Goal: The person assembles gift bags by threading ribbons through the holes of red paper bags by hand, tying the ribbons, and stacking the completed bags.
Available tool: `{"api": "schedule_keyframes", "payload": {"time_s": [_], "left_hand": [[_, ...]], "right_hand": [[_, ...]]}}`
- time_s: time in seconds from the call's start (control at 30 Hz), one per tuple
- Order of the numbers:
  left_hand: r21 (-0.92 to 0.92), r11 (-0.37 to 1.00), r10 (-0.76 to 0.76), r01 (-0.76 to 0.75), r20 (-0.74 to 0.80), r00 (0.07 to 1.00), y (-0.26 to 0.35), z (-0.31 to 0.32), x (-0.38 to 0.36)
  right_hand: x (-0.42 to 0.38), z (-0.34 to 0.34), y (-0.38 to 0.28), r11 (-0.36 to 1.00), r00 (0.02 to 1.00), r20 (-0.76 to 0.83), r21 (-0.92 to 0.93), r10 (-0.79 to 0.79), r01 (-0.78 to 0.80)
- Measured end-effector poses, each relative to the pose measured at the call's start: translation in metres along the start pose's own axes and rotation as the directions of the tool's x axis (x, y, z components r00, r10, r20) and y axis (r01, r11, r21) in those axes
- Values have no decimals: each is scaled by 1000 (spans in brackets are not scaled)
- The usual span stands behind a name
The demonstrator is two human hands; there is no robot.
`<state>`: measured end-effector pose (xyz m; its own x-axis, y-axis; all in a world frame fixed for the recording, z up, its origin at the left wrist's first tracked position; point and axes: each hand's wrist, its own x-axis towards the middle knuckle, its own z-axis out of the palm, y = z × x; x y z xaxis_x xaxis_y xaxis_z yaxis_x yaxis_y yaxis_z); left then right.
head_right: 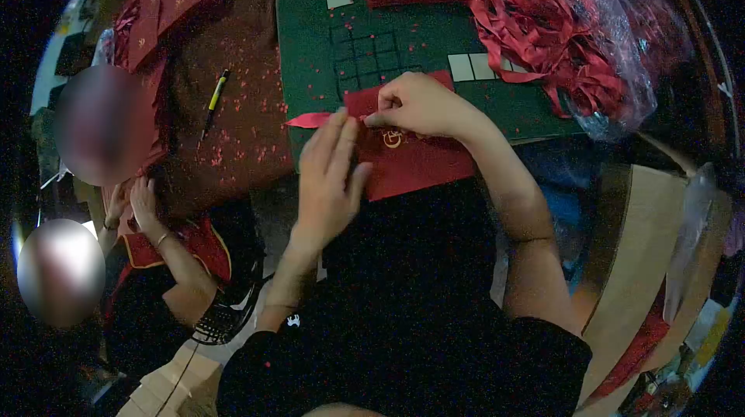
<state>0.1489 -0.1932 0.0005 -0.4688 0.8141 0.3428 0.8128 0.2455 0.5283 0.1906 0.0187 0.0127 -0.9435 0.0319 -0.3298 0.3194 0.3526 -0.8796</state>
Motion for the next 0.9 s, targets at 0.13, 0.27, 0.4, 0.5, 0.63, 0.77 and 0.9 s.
{"api": "schedule_keyframes", "payload": {"time_s": [0.13, 0.27, 0.4, 0.5, 0.63, 0.77, 0.9], "left_hand": [[183, 983, -29, 11, 100, 995, 7, 23, 1], [267, 964, -28, -2, 109, 994, 6, 23, -1], [267, 964, -36, 2, 124, 992, 4, 24, 0], [280, 960, -43, 3, 135, 990, 4, 23, 0], [313, 950, -66, 20, 134, 989, 5, 26, -2], [362, 931, -81, 41, 96, 992, 2, 23, 4], [366, 927, -110, 77, 70, 991, -3, 23, 11]], "right_hand": [[0, -5, 1, 992, 996, 34, 98, 79, -82], [0, -9, 0, 978, 992, 87, 177, 96, -111], [-2, -9, -3, 989, 994, 77, 122, 71, -80], [-2, -13, 3, 986, 988, 131, 136, 81, -98], [-5, -13, -5, 984, 989, 116, 146, 87, -104], [-39, -23, -18, 941, 960, 251, 276, 126, -196], [-73, -22, -15, 957, 917, 383, 206, 113, -204]]}}
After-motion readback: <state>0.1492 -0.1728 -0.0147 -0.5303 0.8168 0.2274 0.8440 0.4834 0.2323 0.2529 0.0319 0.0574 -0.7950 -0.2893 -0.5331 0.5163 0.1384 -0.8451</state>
